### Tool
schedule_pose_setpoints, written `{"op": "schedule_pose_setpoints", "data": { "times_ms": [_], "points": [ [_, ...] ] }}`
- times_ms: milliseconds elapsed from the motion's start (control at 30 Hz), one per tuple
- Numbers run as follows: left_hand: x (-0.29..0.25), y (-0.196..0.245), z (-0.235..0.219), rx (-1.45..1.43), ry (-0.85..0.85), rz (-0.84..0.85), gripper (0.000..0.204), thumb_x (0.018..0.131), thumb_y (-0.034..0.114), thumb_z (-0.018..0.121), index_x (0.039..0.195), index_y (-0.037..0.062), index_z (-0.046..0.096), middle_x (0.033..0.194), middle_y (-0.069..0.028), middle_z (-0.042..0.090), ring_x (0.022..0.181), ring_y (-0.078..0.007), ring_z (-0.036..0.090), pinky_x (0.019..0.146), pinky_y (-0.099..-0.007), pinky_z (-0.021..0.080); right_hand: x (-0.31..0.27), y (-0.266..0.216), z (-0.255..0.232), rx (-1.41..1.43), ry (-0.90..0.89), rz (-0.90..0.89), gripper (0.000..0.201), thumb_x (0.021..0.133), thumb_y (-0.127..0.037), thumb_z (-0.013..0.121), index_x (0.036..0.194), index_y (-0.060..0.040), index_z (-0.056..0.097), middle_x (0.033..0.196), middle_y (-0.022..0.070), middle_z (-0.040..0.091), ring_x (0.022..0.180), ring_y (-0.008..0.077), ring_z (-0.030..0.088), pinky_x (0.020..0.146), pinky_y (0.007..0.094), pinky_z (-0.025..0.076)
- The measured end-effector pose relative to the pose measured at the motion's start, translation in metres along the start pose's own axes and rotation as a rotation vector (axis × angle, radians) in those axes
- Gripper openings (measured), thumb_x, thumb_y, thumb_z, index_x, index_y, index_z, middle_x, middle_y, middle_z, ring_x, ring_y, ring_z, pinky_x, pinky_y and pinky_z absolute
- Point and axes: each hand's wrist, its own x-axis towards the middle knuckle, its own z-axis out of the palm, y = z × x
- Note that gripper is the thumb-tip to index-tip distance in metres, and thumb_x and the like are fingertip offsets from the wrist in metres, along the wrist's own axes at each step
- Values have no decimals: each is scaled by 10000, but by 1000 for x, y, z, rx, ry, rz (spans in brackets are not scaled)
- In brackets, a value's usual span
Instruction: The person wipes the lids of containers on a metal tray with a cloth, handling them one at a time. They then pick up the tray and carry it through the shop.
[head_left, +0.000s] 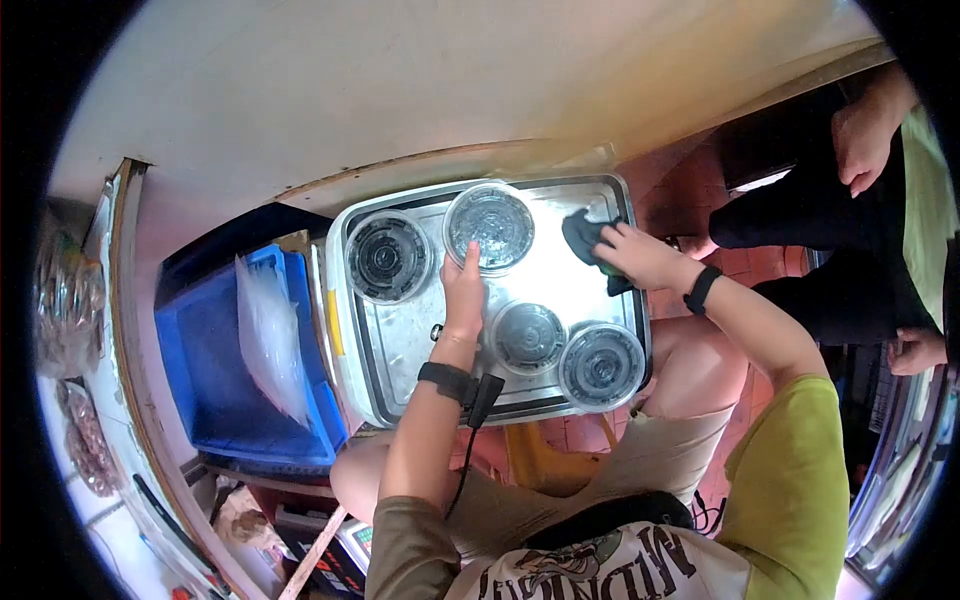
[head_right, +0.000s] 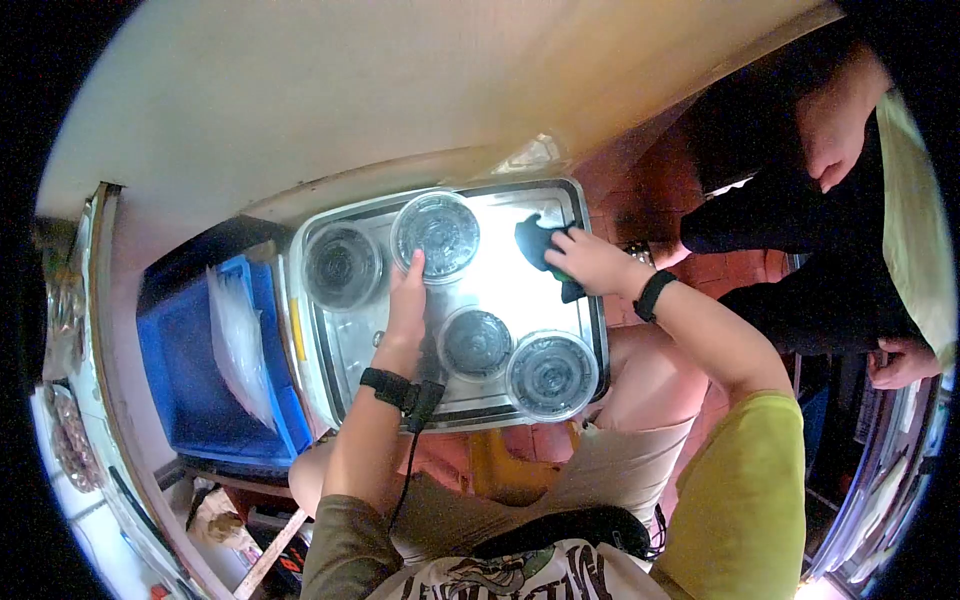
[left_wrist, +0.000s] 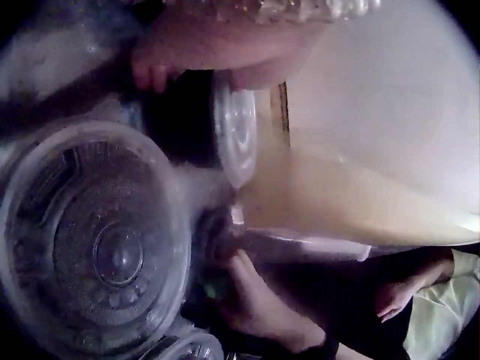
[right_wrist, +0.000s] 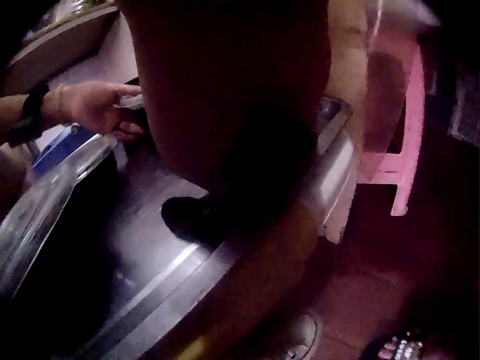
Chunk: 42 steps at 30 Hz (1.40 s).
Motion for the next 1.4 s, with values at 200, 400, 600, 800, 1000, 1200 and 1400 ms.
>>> {"op": "schedule_pose_setpoints", "data": {
  "times_ms": [200,400,600,800,1000,1200,1400],
  "points": [
    [-24,-53,-24,765,143,-139,537,750,350,759,1110,2,564,1079,-166,613,1032,-306,570,902,-383,440,-8,-12,8,241,22,-149,243,676,-16,624,914,-66,619,969,150,580,932,352,568,820,424,475],
    [-80,-27,-41,686,-147,31,335,704,119,785,952,25,581,731,-36,576,673,-155,549,652,-295,480,-22,3,-18,702,235,219,262,640,0,576,899,-3,618,862,153,606,847,290,606,773,362,488],
    [-85,-21,-119,652,104,-47,303,710,93,798,914,34,582,706,-9,537,622,-105,479,574,-272,432,-53,15,-61,1155,173,485,195,686,-19,557,866,21,622,707,69,612,640,147,583,590,289,486],
    [-83,-8,-179,844,392,-38,374,725,147,792,1001,21,573,748,-55,549,668,-178,513,656,-316,459,-55,-19,-79,1627,119,599,312,681,-2,515,983,-30,589,762,-6,561,599,108,560,505,212,472],
    [-117,33,-91,1512,567,455,448,725,124,698,1097,-29,498,1016,-203,534,953,-388,524,819,-485,418,-42,-37,-48,1587,116,560,331,707,-21,527,1032,-17,588,875,29,595,779,135,584,695,249,499],
    [-179,-2,47,1266,-808,934,724,758,371,691,1394,185,401,1486,-147,306,1336,-328,333,1054,-546,289,-35,-24,-17,2091,273,771,335,718,-128,532,1037,-45,588,838,65,634,616,178,590,453,272,445],
    [-162,-39,49,1450,-784,859,861,686,487,719,1437,373,312,1547,-35,211,1414,-262,211,1103,-561,195,-32,-22,-12,2084,302,662,330,754,-132,536,1070,-50,582,851,56,635,637,171,601,452,274,448]
  ]
}}
